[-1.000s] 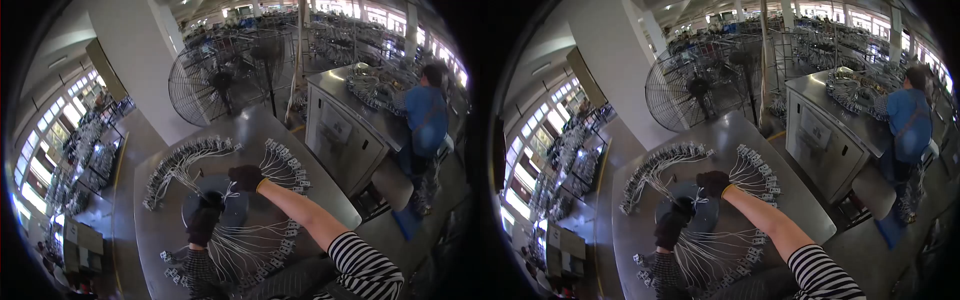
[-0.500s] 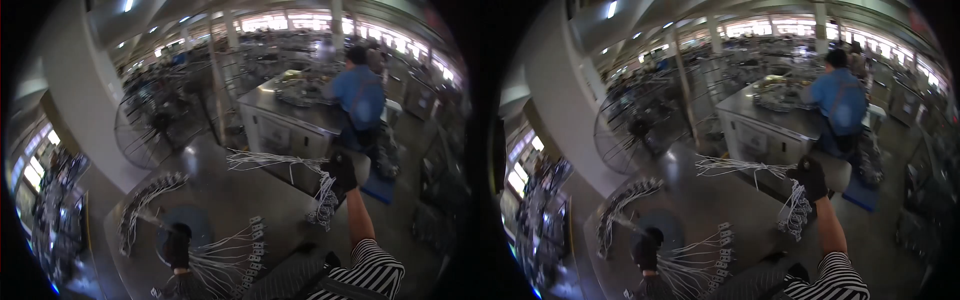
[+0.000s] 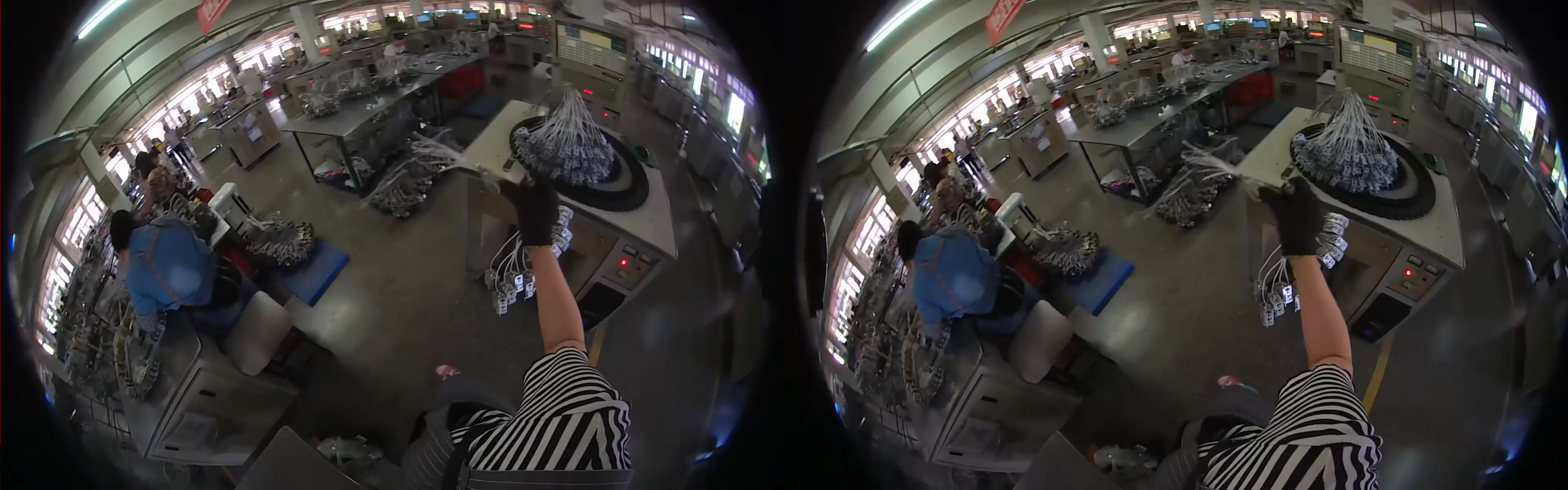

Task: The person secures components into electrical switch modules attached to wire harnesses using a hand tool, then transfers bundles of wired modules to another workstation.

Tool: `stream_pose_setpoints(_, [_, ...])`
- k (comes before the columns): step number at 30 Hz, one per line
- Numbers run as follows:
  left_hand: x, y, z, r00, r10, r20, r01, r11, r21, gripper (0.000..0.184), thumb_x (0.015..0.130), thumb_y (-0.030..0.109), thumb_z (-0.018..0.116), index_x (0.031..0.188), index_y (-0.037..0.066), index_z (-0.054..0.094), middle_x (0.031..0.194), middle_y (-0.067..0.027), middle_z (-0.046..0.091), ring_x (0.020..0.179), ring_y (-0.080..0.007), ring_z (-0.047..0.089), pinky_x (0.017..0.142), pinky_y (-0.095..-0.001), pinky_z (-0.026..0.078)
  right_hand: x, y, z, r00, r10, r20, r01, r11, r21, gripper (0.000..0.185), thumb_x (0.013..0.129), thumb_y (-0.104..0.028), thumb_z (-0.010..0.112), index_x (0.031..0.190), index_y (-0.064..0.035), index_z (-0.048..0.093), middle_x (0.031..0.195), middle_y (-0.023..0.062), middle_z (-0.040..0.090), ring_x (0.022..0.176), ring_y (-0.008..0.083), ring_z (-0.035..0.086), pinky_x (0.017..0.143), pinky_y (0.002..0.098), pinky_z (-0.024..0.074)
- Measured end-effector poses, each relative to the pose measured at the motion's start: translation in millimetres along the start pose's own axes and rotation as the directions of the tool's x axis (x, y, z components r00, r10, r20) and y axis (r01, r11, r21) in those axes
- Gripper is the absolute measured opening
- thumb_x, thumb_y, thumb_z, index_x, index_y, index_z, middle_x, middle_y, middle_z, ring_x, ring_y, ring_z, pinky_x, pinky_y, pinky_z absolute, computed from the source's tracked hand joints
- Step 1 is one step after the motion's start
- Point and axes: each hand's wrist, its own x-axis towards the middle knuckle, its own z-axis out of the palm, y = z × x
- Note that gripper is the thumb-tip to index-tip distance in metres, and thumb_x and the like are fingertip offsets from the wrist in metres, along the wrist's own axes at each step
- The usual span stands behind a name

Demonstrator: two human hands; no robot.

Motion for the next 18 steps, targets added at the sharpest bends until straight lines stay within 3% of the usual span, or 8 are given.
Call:
stream_pose_setpoints(2, [18.6,1.7,13.6,0.999,0.033,0.027,-0.032,0.998,-0.045,0.018,0.093,0.023,0.059,0.102,0.008,0.062,0.098,-0.0138,0.062,0.091,-0.0298,0.061,0.078,-0.0427,0.05,47.5,91.6,-5.3,0.996,0.06,-0.071,-0.045,0.979,0.197,0.045,0.072,-0.043,0.085,0.083,-0.0063,0.061,0.077,0.011,0.066,0.073,0.032,0.065,0.063,0.0436,0.048])
stream_pose_setpoints(6, [76.9,29.0,64.4,0.995,0.09,0.033,-0.084,0.985,-0.15,0.02,0.094,0.023,0.058,0.106,0.008,0.061,0.101,-0.0134,0.062,0.094,-0.0292,0.06,0.079,-0.0424,0.049,146.4,84.0,-65.7,0.968,-0.051,-0.247,0.003,0.981,-0.194,0.036,0.076,-0.03,0.085,0.079,-0.0049,0.059,0.071,0.0078,0.061,0.069,0.0273,0.06,0.067,0.0402,0.0461])
stream_pose_setpoints(7, [90.1,37.8,75.6,0.995,0.097,0.025,-0.091,0.981,-0.172,0.02,0.095,0.024,0.057,0.106,0.008,0.061,0.102,-0.0134,0.061,0.095,-0.029,0.06,0.08,-0.0423,0.049,188.9,172.1,-53.7,0.973,-0.006,-0.229,0.105,0.901,0.421,0.034,0.08,-0.032,0.081,0.079,-0.006,0.059,0.069,0.0085,0.059,0.069,0.0286,0.058,0.07,0.0403,0.0454])
stream_pose_setpoints(8, [99.1,37.8,83.5,0.995,0.097,0.014,-0.093,0.977,-0.194,0.02,0.095,0.024,0.057,0.107,0.008,0.061,0.103,-0.0133,0.061,0.095,-0.0289,0.06,0.08,-0.0422,0.049,205.0,159.8,-58.0,0.972,-0.016,-0.234,0.117,0.897,0.427,0.034,0.08,-0.032,0.081,0.079,-0.006,0.059,0.069,0.0085,0.059,0.069,0.0286,0.058,0.07,0.0403,0.0454])
stream_pose_setpoints(10, [109.3,47.5,102.8,0.997,0.073,-0.019,-0.075,0.969,-0.233,0.021,0.095,0.024,0.057,0.109,0.008,0.06,0.105,-0.0131,0.061,0.097,-0.0286,0.06,0.081,-0.0421,0.049,250.3,115.9,-69.5,0.939,-0.111,-0.324,-0.023,0.924,-0.382,0.037,0.083,-0.037,0.078,0.079,-0.0053,0.059,0.071,0.0096,0.06,0.072,0.0301,0.059,0.07,0.0416,0.0451])
stream_pose_setpoints(12, [91.2,56.8,117.1,0.998,-0.002,-0.067,-0.016,0.964,-0.265,0.022,0.096,0.024,0.056,0.11,0.008,0.06,0.106,-0.0129,0.061,0.098,-0.0282,0.059,0.082,-0.0419,0.049,319.4,175.4,-61.3,0.971,-0.124,-0.203,0.05,0.941,-0.335,0.036,0.09,-0.044,0.068,0.087,-0.0073,0.066,0.081,0.0125,0.064,0.083,0.0318,0.063,0.075,0.0439,0.0461])
stream_pose_setpoints(14, [45.9,66.7,124.4,0.984,-0.116,-0.133,0.073,0.954,-0.292,0.023,0.096,0.024,0.055,0.112,0.008,0.059,0.108,-0.0128,0.06,0.099,-0.0279,0.059,0.083,-0.0418,0.049,411.3,277.4,-38.3,0.665,-0.736,-0.124,0.506,0.566,-0.651,0.038,0.097,-0.047,0.057,0.095,-0.012,0.071,0.091,0.0151,0.065,0.091,0.0323,0.063,0.08,0.046,0.0463])
stream_pose_setpoints(18, [-44.4,109.7,158.5,0.897,-0.34,-0.281,0.221,0.898,-0.38,0.025,0.097,0.025,0.054,0.115,0.007,0.059,0.112,-0.0124,0.06,0.102,-0.0273,0.058,0.084,-0.0415,0.049,533.3,367.4,7.2,0.965,-0.261,0.024,0.193,0.644,-0.74,0.042,0.102,-0.047,0.046,0.103,-0.0139,0.071,0.094,0.016,0.065,0.09,0.0348,0.062,0.081,0.0479,0.048])
